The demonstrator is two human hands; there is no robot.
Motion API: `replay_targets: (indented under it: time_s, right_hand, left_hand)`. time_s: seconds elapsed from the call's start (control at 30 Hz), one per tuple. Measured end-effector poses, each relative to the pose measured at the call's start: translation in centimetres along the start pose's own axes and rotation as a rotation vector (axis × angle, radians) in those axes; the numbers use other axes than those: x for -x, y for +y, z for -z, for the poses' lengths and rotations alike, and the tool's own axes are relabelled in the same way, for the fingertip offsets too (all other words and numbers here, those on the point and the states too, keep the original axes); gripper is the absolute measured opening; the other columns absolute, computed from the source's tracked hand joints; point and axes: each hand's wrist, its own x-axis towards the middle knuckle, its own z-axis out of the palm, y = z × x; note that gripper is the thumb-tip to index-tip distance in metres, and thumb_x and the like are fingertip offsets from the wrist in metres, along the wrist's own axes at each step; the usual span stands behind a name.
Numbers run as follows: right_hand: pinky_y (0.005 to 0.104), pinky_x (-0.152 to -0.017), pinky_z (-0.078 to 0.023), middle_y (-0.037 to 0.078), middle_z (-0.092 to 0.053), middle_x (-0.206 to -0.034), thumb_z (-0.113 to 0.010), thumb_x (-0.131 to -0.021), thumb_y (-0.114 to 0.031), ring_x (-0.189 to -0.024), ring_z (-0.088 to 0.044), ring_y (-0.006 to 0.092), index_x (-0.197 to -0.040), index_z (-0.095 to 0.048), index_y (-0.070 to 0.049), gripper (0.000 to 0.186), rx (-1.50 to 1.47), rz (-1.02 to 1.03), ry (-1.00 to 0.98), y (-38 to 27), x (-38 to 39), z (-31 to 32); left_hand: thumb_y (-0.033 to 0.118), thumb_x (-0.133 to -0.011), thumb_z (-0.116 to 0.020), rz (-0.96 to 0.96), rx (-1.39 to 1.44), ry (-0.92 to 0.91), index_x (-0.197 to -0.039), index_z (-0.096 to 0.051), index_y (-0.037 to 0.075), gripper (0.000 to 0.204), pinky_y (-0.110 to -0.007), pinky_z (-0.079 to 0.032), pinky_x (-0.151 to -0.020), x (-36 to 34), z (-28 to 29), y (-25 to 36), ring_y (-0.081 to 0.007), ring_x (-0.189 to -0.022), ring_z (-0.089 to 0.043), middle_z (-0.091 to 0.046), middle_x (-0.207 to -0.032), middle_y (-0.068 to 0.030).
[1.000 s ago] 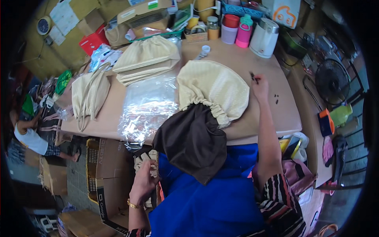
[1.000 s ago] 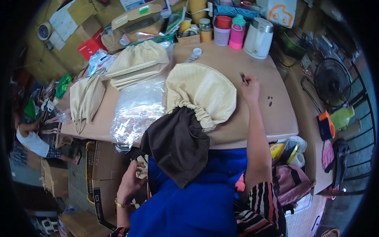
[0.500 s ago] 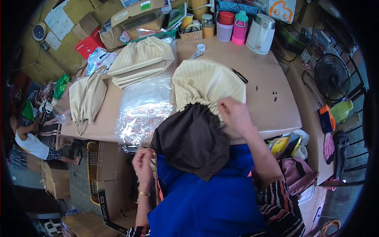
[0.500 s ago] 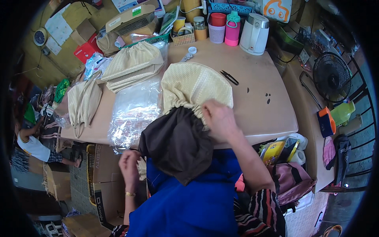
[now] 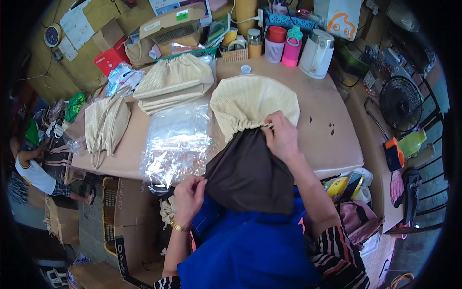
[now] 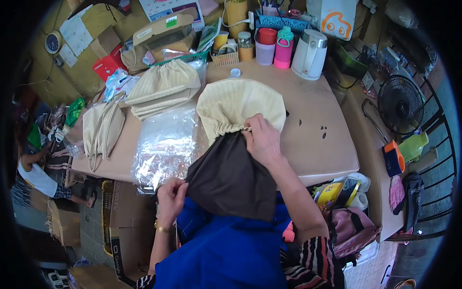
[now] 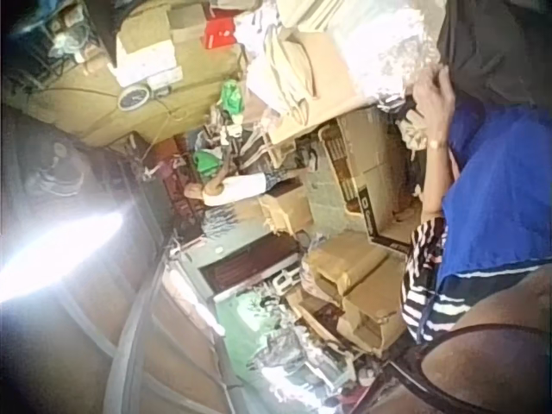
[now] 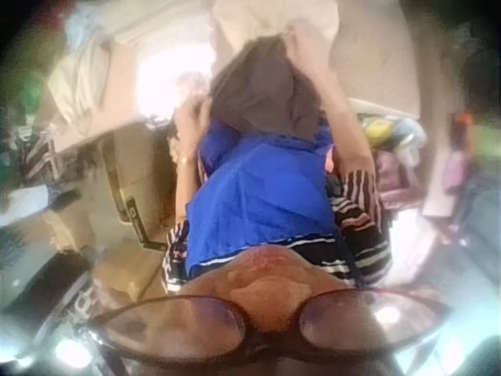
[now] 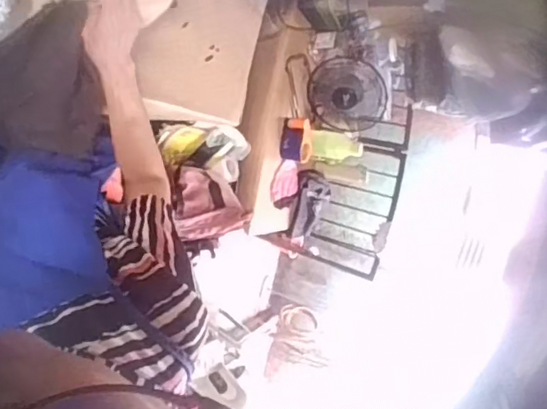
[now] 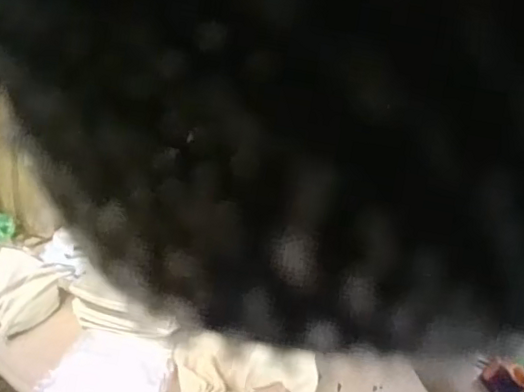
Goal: The person finishes a two-tone fabric and leather pouch by turning it over to work on the interior, using a small snip tool to trim threads from the elasticated opening and internal seams, and then applying a label or piece of tape to the front surface.
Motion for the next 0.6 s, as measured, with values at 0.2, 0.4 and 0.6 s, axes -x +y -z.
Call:
replay_targets:
  time_s: [0.2,0.4,0.6]
  right_hand:
    - [0.0459,-0.087,-0.047,0.02,-0.045,-0.119,-0.08,-0.073,-0.021,-0.109,-0.05,0.0414,-0.117,-0.047,-0.006,0.058,0.01,-0.129,0.056,0.0,1.1,3.0]
    - [0.0462,-0.092,-0.045,0.02,-0.048,-0.118,-0.083,-0.07,-0.028,-0.113,-0.05,0.0423,-0.128,-0.041,-0.004,0.075,0.205,-0.347,-0.306,0.6,10.0,7.1]
    - [0.0352,-0.09,-0.05,0.016,-0.051,-0.126,-0.083,-0.069,-0.016,-0.117,-0.055,0.0284,-0.133,-0.04,-0.003,0.078,-1.243,-0.78,-0.081,8.3,14.2,11.6]
  left_hand:
    - [0.016,-0.082,-0.074,0.049,0.233,-0.205,-0.1,-0.06,-0.001,0.028,-0.031,-0.052,-0.072,1.2,2.2,0.3,-0.0208,-0.083,-0.065,-0.065,-0.099,-0.0158]
    - [0.025,-0.08,-0.078,0.15,0.386,-0.249,-0.124,-0.049,-0.001,0.06,-0.035,-0.05,-0.088,3.8,-4.4,1.0,-0.0267,-0.103,-0.064,-0.064,-0.112,-0.0196]
    - [0.017,-0.09,-0.066,0.501,1.181,-0.378,-0.117,-0.061,-0.003,0.034,-0.038,-0.046,-0.093,2.4,-1.3,-0.2,-0.0274,-0.107,-0.062,-0.065,-0.114,-0.0161]
